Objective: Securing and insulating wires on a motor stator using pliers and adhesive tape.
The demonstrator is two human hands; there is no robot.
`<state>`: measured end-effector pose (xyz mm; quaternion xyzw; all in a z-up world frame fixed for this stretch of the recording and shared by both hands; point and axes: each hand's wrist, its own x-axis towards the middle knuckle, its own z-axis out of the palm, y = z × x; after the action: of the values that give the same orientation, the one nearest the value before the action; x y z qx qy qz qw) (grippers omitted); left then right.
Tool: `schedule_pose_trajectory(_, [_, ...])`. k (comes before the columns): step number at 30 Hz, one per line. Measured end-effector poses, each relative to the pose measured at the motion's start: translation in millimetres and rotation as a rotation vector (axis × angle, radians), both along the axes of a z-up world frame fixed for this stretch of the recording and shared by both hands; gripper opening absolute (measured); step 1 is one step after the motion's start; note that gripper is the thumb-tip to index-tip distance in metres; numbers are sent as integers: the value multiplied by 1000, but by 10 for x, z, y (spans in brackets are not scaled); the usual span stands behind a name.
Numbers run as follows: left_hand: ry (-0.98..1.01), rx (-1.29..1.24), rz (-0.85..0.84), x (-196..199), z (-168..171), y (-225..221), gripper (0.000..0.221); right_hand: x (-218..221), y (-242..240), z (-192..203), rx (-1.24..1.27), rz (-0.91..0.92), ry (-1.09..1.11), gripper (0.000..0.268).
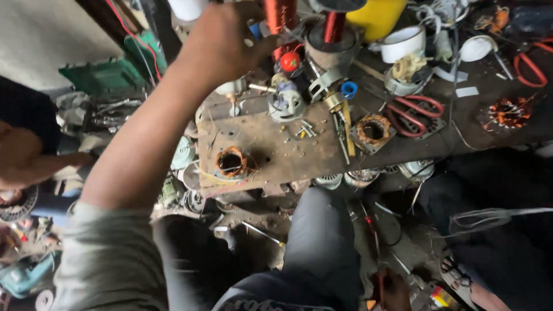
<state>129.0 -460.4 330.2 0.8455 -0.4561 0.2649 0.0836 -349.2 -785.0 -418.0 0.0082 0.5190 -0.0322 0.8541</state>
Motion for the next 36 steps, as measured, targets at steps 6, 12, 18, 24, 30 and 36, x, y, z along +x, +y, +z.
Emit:
schedule_pose_trajectory(6, [882, -622, -304, -1367, -634, 905, 16, 718, 894, 2998, -1214, 700, -216, 40])
schedule_pose_trajectory(12, [1736, -1787, -359, -1987, -1976, 1183, 35, 1675, 1711, 3894, -1202, 425, -1225, 65])
schedule_pose_trajectory(18, [1518, -2027, -180, -2310, -2308, 1275, 40, 1853, 2538, 4527, -1367, 707, -1082, 42])
schedule_pose_trajectory(24, [1287, -1734, -114, -2469, -2469, 1612, 60, 1921, 2776, 4578, -1604, 727, -836, 30])
schedule_pose_trajectory(30, [1354, -1196, -268, -2521, -2395, 1920, 65, 1898, 2528, 4531, -1683, 724, -790, 26])
schedule_pose_trajectory(36, [1564, -1247, -164, -2458, -2750, 1862, 40, 1962, 2580, 4792, -1569, 684, -965, 25])
